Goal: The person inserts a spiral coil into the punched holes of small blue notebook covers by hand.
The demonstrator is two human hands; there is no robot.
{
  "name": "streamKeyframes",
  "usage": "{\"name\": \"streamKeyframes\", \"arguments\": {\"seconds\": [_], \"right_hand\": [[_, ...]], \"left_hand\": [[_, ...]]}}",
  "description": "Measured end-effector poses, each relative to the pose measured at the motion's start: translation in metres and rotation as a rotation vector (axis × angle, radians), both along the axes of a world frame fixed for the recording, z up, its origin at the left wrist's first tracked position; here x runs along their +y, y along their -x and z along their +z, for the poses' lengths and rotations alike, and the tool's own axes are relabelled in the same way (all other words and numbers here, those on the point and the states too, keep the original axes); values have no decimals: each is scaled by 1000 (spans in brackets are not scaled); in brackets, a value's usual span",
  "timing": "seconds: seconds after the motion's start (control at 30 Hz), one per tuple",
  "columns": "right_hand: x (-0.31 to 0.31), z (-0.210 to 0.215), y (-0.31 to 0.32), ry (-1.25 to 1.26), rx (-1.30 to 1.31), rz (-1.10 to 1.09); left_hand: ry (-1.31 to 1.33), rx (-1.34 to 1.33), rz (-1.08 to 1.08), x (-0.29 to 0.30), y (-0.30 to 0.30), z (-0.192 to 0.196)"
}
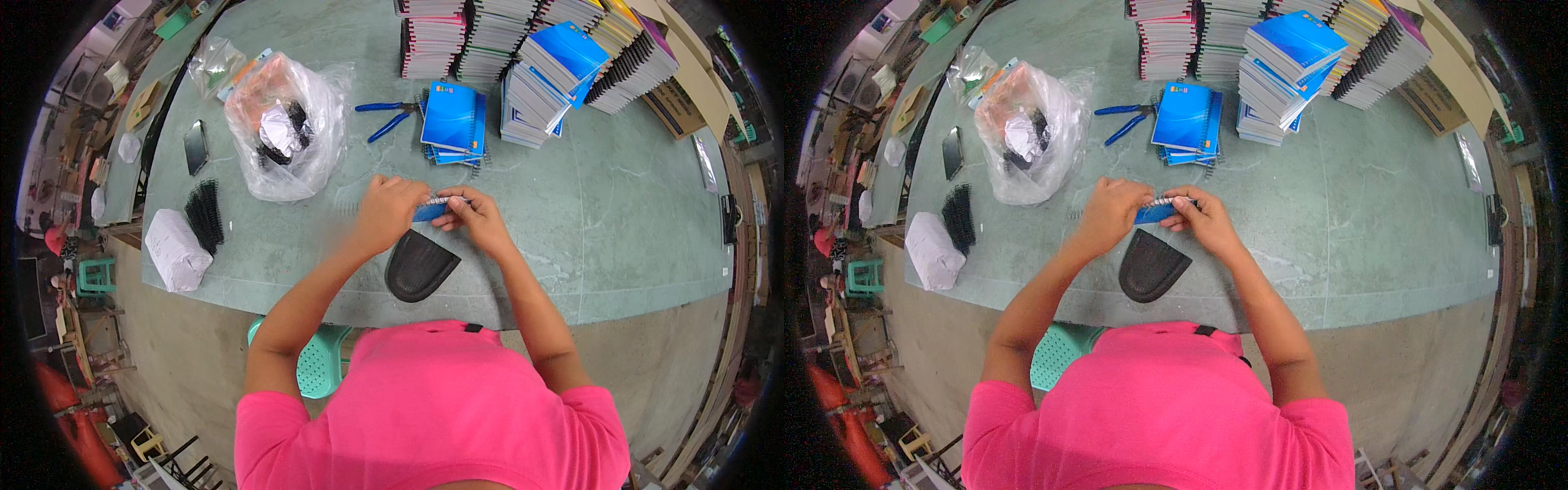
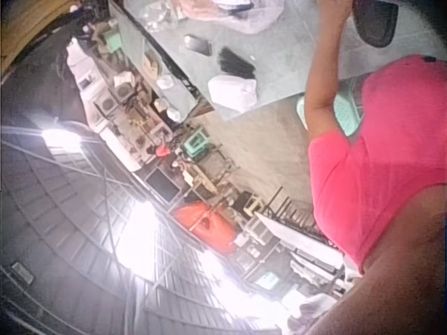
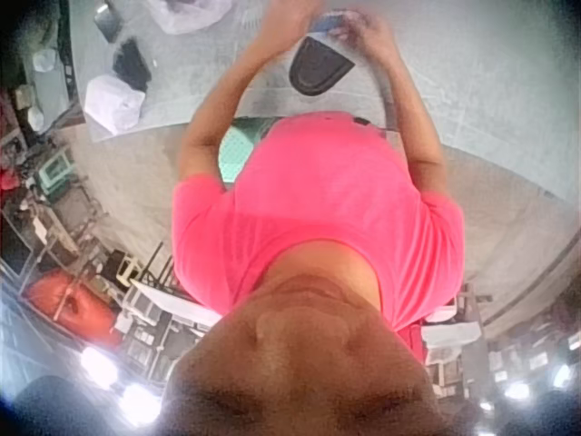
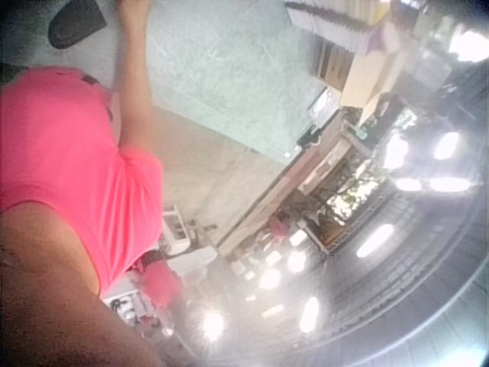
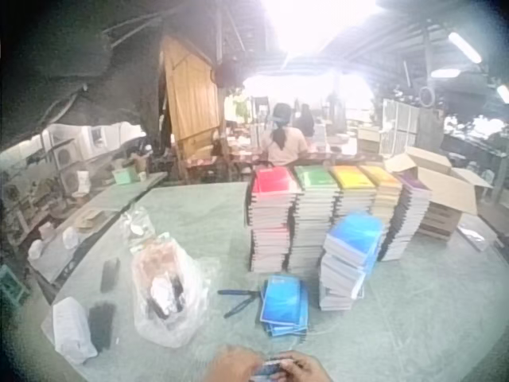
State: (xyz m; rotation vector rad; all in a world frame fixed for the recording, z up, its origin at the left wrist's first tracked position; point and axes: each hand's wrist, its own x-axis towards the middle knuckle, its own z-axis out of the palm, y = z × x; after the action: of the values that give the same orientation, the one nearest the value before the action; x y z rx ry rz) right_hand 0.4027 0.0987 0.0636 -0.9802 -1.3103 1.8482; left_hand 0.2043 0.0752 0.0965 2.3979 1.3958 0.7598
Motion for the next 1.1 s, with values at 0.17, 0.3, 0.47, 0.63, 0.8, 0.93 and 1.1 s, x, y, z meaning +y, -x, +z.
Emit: {"name": "streamKeyframes", "arguments": {"seconds": [0.17,0.3,0.47,0.63,0.8,0.93,1.1], "right_hand": [[2,-4,-1,-39,-35,37],[-1,-1,3,-31,-8,36],[-1,-2,3,-50,5,32],[-3,-1,10,-33,-60,17],[-2,-8,10,-51,-22,3],[-3,-6,13,-88,-7,1],[-6,-5,24,-150,-140,-89]], "left_hand": [[-59,-11,9,-2,-6,0],[-43,3,11,0,-4,-3],[90,83,-2,0,-3,8],[183,25,-6,4,-1,-3],[5,-66,32,0,-7,3],[105,-58,-21,4,4,-8],[8,-61,29,4,2,4]]}}
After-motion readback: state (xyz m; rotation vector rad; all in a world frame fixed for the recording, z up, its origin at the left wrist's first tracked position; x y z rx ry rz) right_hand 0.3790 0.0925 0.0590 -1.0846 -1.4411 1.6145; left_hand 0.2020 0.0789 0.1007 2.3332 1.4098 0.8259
